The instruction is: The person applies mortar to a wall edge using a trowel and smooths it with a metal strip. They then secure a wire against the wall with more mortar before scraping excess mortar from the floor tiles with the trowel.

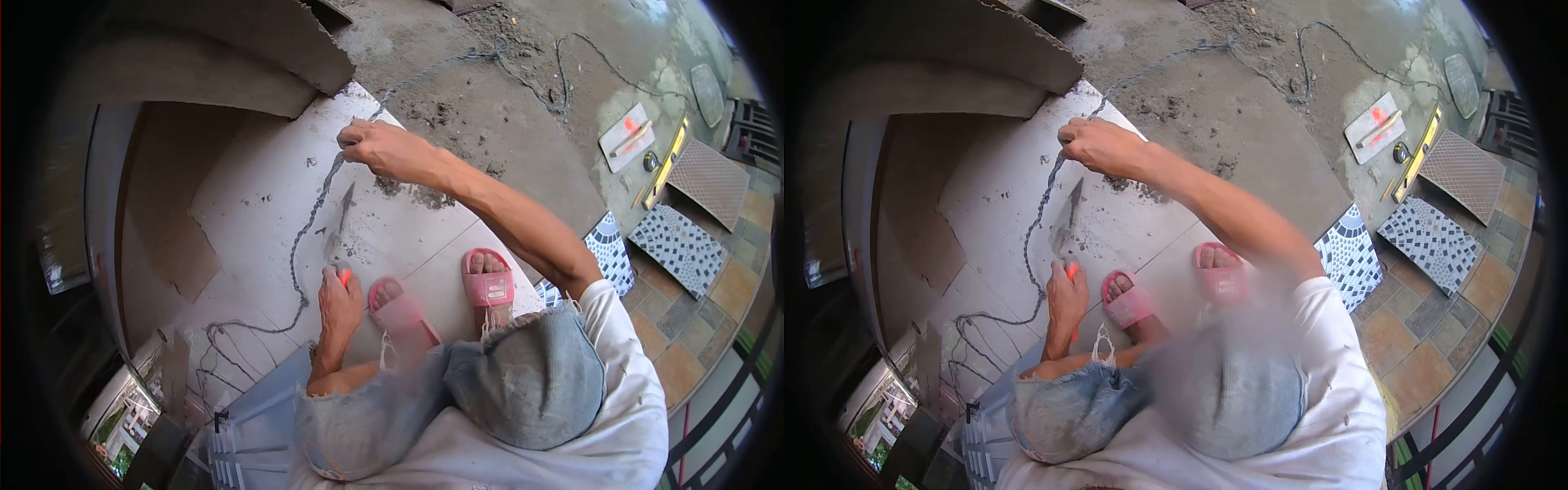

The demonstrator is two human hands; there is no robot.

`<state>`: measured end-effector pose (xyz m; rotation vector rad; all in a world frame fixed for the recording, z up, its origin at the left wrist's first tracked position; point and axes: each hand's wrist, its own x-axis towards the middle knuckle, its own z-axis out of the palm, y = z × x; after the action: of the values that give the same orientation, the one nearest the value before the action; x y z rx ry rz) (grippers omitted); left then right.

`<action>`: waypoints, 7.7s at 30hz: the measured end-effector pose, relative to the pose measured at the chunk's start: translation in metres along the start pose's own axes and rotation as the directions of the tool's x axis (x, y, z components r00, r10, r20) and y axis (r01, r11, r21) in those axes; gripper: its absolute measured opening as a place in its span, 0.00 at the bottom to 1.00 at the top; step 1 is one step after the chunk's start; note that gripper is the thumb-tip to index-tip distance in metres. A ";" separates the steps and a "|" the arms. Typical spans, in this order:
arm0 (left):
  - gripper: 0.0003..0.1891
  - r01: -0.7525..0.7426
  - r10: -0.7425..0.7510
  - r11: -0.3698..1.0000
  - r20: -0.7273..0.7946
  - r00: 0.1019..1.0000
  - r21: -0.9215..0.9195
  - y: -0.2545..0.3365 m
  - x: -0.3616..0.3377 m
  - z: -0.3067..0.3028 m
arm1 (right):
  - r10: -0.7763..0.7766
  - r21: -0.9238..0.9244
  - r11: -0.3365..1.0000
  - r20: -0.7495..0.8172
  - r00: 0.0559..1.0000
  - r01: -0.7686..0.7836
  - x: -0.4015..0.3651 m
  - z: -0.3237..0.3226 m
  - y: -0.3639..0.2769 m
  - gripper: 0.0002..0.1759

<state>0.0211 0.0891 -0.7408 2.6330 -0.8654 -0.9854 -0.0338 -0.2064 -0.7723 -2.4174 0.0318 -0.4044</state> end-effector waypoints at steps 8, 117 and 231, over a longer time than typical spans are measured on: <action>0.19 -0.003 0.024 0.992 0.165 0.986 -0.128 0.058 0.026 0.053 | 0.054 0.030 0.998 -0.049 0.997 -0.052 0.006 0.021 -0.011 0.08; 0.23 0.402 -0.007 0.270 0.416 0.909 -0.875 0.059 0.174 -0.020 | 0.451 -0.064 0.892 0.095 0.887 -0.447 0.075 0.036 0.106 0.21; 0.19 -0.220 0.263 0.937 -0.133 0.956 0.271 0.068 0.220 -0.058 | 0.614 -0.109 0.772 -0.131 0.779 -0.627 -0.119 0.080 0.002 0.29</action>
<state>0.1615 -0.0965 -0.7893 2.6737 -1.3121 -0.6169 -0.1235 -0.1432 -0.8648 -2.3524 0.9125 -0.1969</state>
